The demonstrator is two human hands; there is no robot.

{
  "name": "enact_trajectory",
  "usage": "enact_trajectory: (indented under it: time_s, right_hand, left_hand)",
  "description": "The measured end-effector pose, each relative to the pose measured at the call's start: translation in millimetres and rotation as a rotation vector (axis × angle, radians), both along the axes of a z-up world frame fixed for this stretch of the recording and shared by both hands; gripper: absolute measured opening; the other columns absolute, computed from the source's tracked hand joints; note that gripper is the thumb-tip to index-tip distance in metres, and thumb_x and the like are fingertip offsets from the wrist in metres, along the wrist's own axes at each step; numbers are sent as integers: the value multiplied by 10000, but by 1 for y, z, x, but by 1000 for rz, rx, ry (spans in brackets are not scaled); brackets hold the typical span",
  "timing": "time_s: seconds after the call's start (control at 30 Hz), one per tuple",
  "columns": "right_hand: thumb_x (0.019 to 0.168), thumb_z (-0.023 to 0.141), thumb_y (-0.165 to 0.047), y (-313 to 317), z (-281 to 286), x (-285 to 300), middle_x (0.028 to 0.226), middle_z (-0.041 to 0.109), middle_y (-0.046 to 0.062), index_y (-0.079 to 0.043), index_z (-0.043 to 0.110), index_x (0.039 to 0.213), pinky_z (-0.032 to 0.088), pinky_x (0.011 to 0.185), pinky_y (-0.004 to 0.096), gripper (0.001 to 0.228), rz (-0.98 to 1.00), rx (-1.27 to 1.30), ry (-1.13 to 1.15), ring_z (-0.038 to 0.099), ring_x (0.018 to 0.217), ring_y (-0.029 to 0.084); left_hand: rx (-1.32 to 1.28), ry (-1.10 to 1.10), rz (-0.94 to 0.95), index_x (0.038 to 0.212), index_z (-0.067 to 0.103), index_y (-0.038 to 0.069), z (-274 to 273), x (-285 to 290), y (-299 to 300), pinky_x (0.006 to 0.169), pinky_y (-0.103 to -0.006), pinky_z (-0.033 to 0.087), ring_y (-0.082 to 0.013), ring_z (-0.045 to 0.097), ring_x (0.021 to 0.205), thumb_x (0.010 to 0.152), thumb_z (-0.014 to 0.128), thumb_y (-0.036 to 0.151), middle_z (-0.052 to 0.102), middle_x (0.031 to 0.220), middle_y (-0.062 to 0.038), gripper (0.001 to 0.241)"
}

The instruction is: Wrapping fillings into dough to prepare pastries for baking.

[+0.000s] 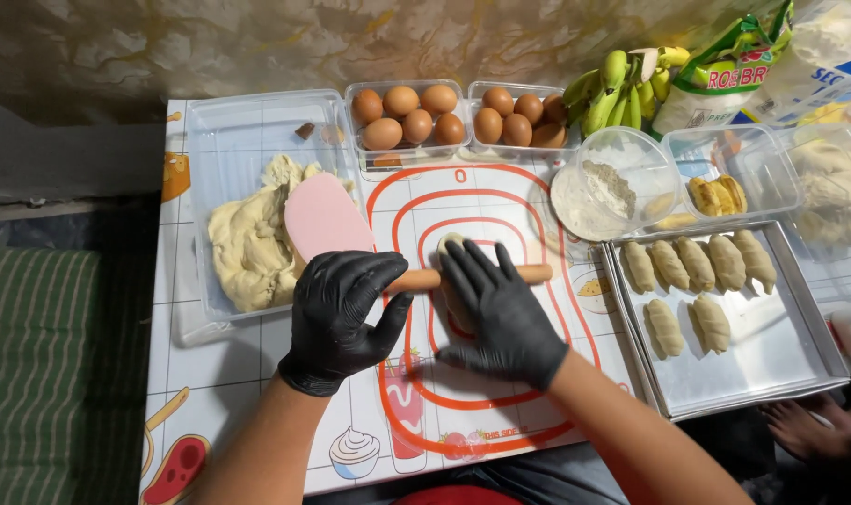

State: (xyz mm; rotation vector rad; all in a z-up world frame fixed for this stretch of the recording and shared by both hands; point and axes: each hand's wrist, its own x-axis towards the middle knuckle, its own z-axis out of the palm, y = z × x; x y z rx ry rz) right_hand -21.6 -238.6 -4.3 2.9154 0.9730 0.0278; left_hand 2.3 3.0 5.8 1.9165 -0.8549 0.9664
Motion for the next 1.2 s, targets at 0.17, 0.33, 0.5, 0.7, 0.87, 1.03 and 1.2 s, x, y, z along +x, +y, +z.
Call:
enact_trajectory:
  time_s: [0.17, 0.33, 0.5, 0.7, 0.87, 1.03, 1.2]
  right_hand:
    - [714, 437, -1001, -1, -8, -64, 1642, 272, 223, -16, 231, 1601, 163, 1175, 618, 1342, 16, 126, 26, 214, 1502, 449]
    - [809, 379, -915, -6, -13, 10, 1623, 310, 229, -20, 276, 1575, 181, 1154, 664, 1183, 11, 82, -14, 259, 1489, 459]
    - [928, 268, -819, -1, -16, 106, 1656, 292, 178, -79, 319, 1586, 219, 1175, 671, 992, -202, 106, 112, 227, 1521, 447]
    - [800, 766, -495, -11, -10, 103, 1473, 553, 105, -174, 524, 1477, 453, 1069, 542, 787, -92, 444, 132, 501, 1365, 391]
    - [857, 760, -345, -13, -20, 89, 1100, 729, 55, -197, 730, 1184, 552, 856, 465, 360, -69, 423, 53, 670, 1053, 333]
    - [953, 670, -351, -28, 4, 68, 1054, 724, 84, -193, 683, 1211, 581, 832, 482, 304, -268, 536, 77, 684, 1012, 346]
    - [931, 623, -398, -65, 22, 27, 992, 697, 72, -301, 561, 1332, 599, 764, 485, 417, -556, 214, -18, 706, 964, 332]
  left_hand:
    - [35, -56, 16, 1195, 725, 105, -8, 4, 0, 873, -411, 546, -259, 698, 972, 846, 771, 220, 720, 1124, -58, 370]
    - [13, -29, 6, 1173, 705, 71, 1, -2, -1, 882, -395, 536, -258, 686, 961, 915, 704, 180, 707, 1096, -65, 280]
    - [49, -27, 62, 1162, 736, 110, -10, 1, 0, 863, -414, 553, -254, 698, 980, 862, 754, 186, 719, 1105, -42, 310]
    - [49, -32, 42, 1149, 738, 107, -5, 2, 2, 859, -412, 548, -260, 702, 975, 864, 749, 172, 725, 1082, -47, 292]
    - [45, -46, 70, 1131, 745, 113, -1, 1, 4, 845, -406, 552, -263, 704, 965, 851, 758, 159, 725, 1072, -43, 284]
    - [62, -97, 171, 1117, 754, 146, 3, 5, 12, 845, -387, 550, -237, 700, 940, 825, 774, 189, 717, 1033, -19, 296]
    - [106, -119, 470, 1122, 746, 127, 5, 25, 37, 864, -382, 533, -238, 683, 986, 866, 800, 179, 693, 1070, -24, 267]
